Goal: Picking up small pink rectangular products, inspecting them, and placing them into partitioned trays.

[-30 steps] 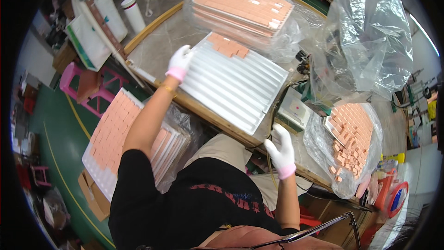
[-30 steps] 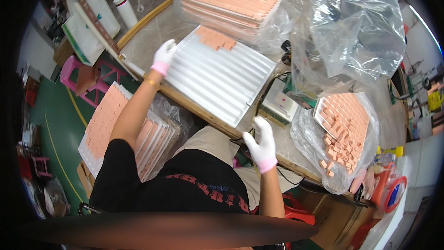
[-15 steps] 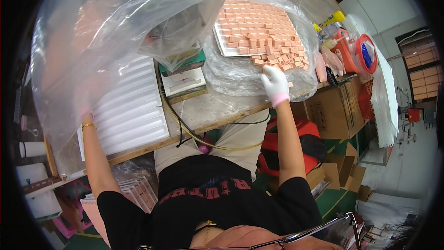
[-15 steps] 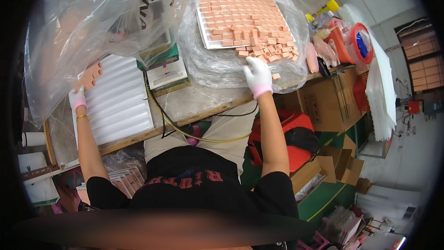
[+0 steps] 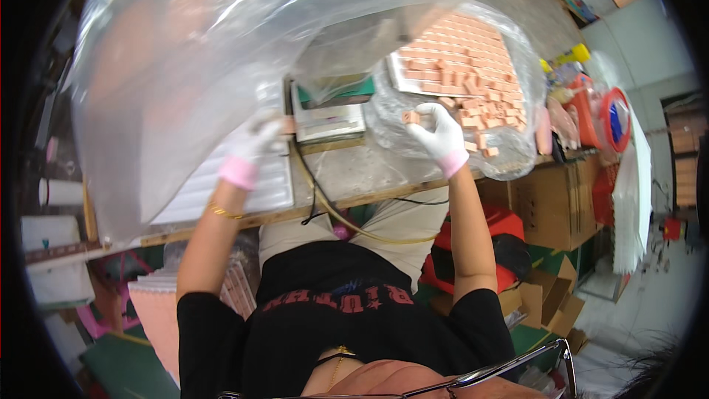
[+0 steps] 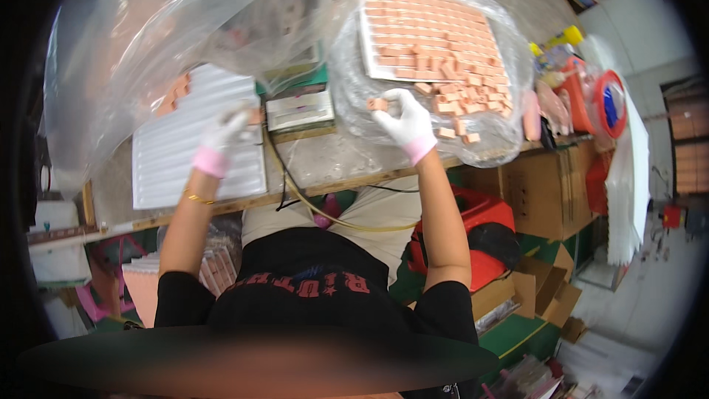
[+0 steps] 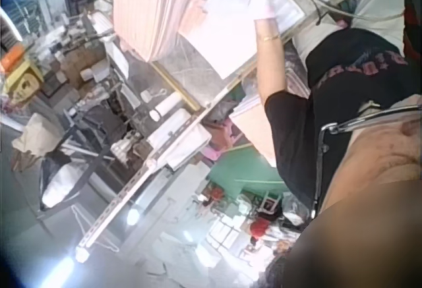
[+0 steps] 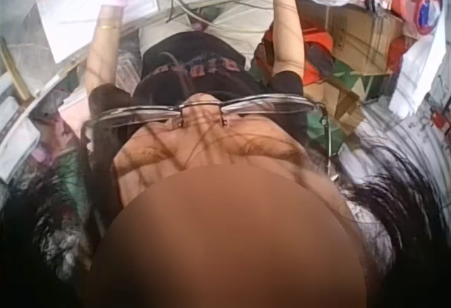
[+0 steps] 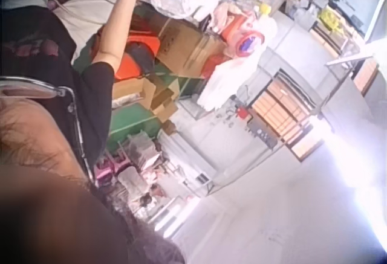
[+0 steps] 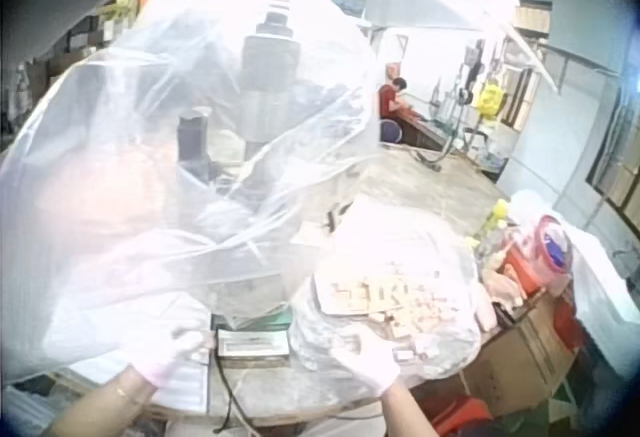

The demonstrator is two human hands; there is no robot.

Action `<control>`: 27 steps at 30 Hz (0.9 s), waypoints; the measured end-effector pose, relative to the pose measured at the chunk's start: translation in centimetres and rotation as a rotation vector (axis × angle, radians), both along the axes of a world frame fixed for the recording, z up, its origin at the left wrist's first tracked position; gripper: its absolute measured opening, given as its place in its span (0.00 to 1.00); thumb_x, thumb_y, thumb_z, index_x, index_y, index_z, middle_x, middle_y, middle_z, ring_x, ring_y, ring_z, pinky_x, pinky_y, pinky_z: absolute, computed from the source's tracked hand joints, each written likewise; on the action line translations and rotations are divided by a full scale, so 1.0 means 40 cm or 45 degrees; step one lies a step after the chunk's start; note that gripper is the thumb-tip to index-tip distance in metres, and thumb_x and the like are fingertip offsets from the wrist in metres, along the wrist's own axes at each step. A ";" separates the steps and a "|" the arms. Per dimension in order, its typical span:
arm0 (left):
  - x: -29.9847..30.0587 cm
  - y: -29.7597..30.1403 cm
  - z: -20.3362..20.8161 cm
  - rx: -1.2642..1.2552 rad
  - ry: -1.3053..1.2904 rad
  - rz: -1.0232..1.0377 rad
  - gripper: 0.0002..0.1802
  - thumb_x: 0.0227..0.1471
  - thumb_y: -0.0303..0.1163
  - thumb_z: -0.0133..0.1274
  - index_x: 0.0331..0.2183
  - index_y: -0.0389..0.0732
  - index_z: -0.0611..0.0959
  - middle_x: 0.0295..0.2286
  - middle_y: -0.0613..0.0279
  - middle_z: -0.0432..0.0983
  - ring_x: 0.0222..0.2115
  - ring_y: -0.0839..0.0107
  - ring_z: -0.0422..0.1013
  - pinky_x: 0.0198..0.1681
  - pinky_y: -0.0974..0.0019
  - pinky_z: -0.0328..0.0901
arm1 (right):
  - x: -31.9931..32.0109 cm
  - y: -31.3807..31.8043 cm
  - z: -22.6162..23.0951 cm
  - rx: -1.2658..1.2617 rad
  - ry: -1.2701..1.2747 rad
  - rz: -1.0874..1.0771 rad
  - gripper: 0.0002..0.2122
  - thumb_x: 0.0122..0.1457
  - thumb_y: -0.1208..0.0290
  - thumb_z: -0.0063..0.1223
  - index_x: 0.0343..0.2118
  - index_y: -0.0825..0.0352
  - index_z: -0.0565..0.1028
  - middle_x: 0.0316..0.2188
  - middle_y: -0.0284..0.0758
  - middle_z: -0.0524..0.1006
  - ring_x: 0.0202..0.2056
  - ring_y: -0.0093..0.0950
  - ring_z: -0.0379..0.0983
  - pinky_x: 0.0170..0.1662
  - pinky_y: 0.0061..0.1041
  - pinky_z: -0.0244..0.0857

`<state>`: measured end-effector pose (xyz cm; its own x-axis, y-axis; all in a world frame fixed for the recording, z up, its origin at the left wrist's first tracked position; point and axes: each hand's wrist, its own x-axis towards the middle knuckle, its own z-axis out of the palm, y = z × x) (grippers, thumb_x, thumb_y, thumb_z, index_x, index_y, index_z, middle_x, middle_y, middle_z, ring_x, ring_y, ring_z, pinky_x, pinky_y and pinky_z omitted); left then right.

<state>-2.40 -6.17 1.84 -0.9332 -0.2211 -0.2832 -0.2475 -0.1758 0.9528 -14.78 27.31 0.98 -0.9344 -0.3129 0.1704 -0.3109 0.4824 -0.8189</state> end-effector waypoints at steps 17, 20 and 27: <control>-0.026 0.192 -0.036 0.452 -0.014 -0.036 0.16 0.51 0.31 0.57 0.40 0.33 0.77 0.29 0.63 0.75 0.21 0.82 0.69 0.20 0.81 0.62 | 0.123 -0.190 0.105 0.345 0.639 0.613 0.18 0.45 0.76 0.60 0.42 0.68 0.73 0.31 0.41 0.74 0.33 0.39 0.71 0.35 0.31 0.66; -0.017 0.172 -0.072 0.647 0.026 -0.126 0.18 0.52 0.35 0.56 0.41 0.33 0.76 0.31 0.64 0.75 0.22 0.83 0.68 0.20 0.82 0.62 | 0.152 -0.226 0.082 -0.049 0.370 0.496 0.20 0.44 0.74 0.62 0.43 0.68 0.73 0.30 0.38 0.73 0.31 0.32 0.72 0.36 0.27 0.67; -0.011 0.115 -0.074 0.550 0.017 -0.243 0.25 0.57 0.43 0.48 0.49 0.34 0.70 0.33 0.65 0.74 0.23 0.83 0.67 0.23 0.82 0.63 | 0.122 -0.311 -0.037 -0.318 -0.050 0.362 0.15 0.45 0.70 0.63 0.36 0.67 0.76 0.34 0.35 0.72 0.39 0.27 0.70 0.39 0.25 0.67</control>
